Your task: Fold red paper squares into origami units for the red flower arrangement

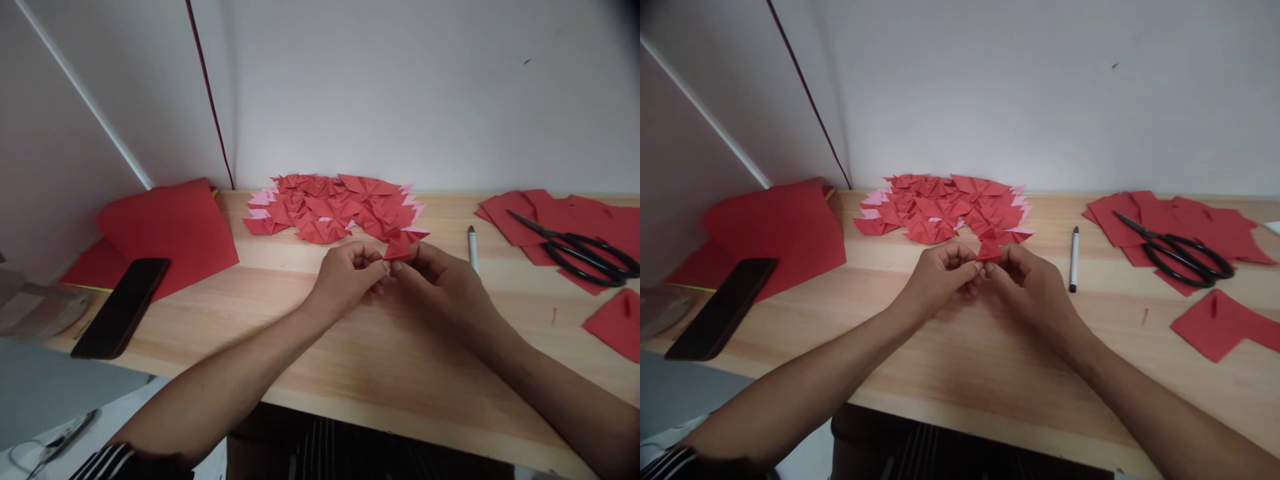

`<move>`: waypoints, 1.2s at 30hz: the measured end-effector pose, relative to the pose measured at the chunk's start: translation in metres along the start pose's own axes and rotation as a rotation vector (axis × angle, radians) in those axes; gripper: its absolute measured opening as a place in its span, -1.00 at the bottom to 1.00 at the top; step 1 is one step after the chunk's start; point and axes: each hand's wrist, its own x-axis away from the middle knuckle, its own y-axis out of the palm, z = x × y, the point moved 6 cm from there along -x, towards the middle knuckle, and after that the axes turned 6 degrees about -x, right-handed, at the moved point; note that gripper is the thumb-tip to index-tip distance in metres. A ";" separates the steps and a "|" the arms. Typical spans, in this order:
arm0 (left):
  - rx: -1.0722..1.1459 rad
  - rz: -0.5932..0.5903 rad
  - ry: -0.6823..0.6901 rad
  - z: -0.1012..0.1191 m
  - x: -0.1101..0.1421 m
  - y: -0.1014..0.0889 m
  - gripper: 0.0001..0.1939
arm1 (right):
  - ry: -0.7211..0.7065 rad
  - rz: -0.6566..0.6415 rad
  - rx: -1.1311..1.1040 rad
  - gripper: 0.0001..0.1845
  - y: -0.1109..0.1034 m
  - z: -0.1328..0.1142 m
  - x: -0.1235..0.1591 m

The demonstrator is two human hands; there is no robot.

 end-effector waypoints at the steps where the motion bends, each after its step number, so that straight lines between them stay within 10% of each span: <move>1: -0.012 -0.004 0.001 0.000 0.000 0.000 -0.92 | -0.002 0.001 0.035 -0.83 0.000 -0.001 0.001; 36: -0.037 0.029 -0.027 -0.004 -0.003 -0.003 -0.89 | 0.048 -0.146 0.037 -0.81 0.006 0.003 -0.004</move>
